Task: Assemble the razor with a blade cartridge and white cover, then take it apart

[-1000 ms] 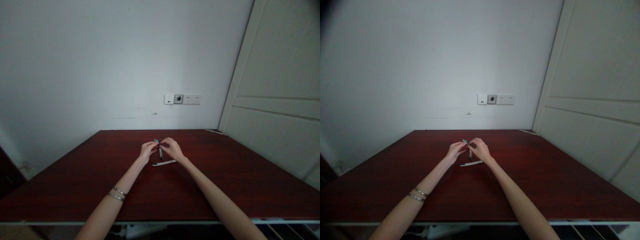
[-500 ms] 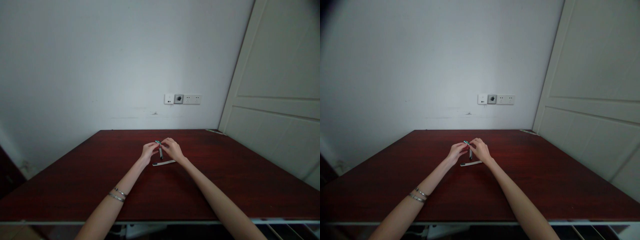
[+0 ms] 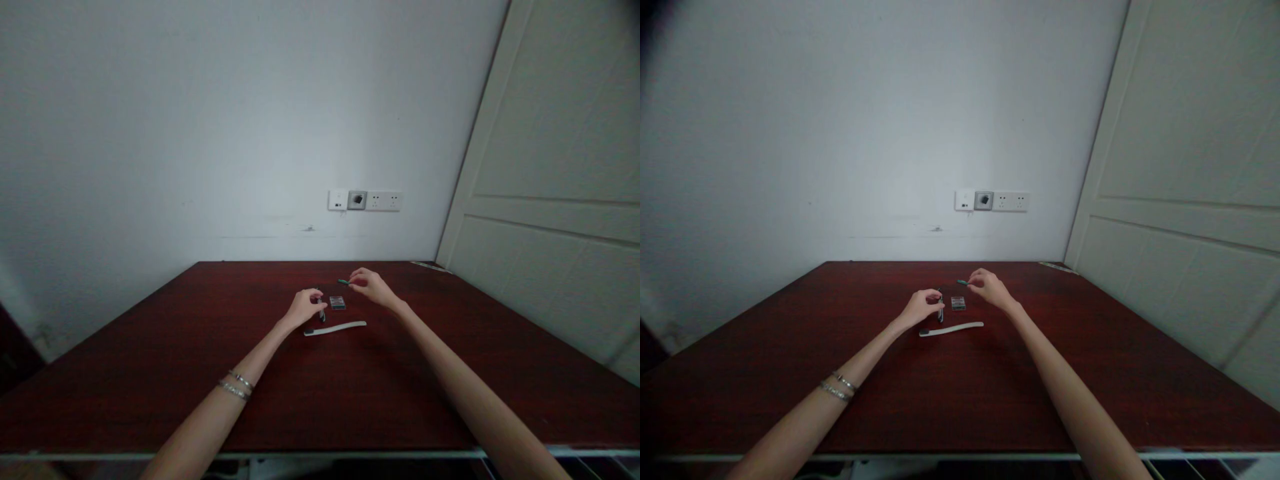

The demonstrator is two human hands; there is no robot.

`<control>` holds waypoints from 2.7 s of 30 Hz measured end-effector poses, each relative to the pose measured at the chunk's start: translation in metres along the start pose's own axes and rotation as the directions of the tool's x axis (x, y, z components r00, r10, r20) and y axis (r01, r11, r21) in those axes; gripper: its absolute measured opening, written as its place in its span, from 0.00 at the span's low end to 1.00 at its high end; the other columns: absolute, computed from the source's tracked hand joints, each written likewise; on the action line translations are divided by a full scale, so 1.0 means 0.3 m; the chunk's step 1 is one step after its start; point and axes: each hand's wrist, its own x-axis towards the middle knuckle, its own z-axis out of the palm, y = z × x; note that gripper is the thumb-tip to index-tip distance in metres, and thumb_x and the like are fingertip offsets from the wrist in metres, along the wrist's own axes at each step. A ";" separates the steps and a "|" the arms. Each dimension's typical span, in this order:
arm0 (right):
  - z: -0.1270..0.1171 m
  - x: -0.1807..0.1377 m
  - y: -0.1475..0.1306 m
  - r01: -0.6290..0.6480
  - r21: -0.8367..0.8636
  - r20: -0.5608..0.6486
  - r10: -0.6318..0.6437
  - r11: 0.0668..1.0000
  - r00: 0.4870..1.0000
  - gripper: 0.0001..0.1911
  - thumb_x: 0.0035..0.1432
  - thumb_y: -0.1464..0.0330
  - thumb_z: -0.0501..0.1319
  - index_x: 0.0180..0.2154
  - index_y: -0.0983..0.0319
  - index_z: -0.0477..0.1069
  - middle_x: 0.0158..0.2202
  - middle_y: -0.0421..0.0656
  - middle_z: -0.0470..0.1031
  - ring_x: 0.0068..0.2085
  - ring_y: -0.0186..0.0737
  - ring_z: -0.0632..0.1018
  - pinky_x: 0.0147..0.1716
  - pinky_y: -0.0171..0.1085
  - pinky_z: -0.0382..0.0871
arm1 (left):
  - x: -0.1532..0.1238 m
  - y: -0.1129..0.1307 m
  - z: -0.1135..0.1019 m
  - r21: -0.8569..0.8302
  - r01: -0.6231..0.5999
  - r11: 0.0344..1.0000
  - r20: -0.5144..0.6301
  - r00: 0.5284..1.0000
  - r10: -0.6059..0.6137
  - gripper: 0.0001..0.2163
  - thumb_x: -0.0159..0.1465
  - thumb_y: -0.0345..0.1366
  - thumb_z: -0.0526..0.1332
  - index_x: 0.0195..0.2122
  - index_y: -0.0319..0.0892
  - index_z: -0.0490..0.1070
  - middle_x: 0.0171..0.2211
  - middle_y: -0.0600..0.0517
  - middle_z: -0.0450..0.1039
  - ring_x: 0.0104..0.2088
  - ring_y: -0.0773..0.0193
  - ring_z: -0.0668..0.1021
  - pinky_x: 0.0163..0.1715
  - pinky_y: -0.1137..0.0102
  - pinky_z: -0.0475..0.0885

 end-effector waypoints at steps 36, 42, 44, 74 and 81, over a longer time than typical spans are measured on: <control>0.151 0.002 0.119 0.015 -0.158 0.363 0.044 0.987 0.931 0.09 0.52 0.65 0.59 0.35 0.57 0.77 0.42 0.42 0.70 0.39 0.37 0.72 0.39 0.33 0.64 | 0.124 -0.040 0.129 0.398 -0.213 0.893 0.324 0.943 0.080 0.23 0.55 0.40 0.60 0.51 0.38 0.63 0.44 0.43 0.71 0.43 0.55 0.74 0.42 0.68 0.67; 0.159 -0.008 0.123 -0.020 -0.129 0.333 0.062 0.991 0.941 0.09 0.52 0.65 0.59 0.35 0.57 0.77 0.41 0.42 0.71 0.39 0.37 0.73 0.36 0.32 0.65 | 0.122 -0.036 0.123 0.374 -0.193 0.907 0.321 0.945 0.069 0.24 0.54 0.40 0.61 0.51 0.38 0.63 0.45 0.43 0.71 0.44 0.55 0.74 0.43 0.68 0.67; 0.159 -0.009 0.126 -0.023 -0.120 0.326 0.061 0.992 0.943 0.09 0.53 0.65 0.58 0.34 0.57 0.77 0.41 0.42 0.71 0.38 0.37 0.73 0.36 0.32 0.65 | 0.121 -0.031 0.122 0.367 -0.168 0.915 0.318 0.947 0.047 0.24 0.54 0.40 0.61 0.51 0.38 0.63 0.45 0.43 0.71 0.44 0.55 0.74 0.43 0.68 0.67; 0.178 0.023 0.070 -0.012 -0.164 0.373 0.074 0.986 0.925 0.09 0.53 0.66 0.58 0.35 0.58 0.76 0.41 0.43 0.71 0.39 0.37 0.72 0.39 0.32 0.63 | 0.104 0.008 0.107 0.353 -0.127 0.927 0.303 0.953 0.015 0.20 0.54 0.39 0.62 0.47 0.40 0.66 0.43 0.45 0.73 0.43 0.56 0.75 0.41 0.69 0.68; 0.180 0.030 0.067 -0.049 -0.144 0.339 0.096 0.988 0.936 0.08 0.52 0.69 0.58 0.32 0.59 0.76 0.40 0.43 0.71 0.39 0.37 0.72 0.39 0.31 0.64 | 0.101 0.014 0.105 0.360 -0.113 0.926 0.303 0.953 -0.002 0.18 0.54 0.39 0.61 0.45 0.40 0.67 0.42 0.45 0.73 0.43 0.56 0.75 0.41 0.69 0.68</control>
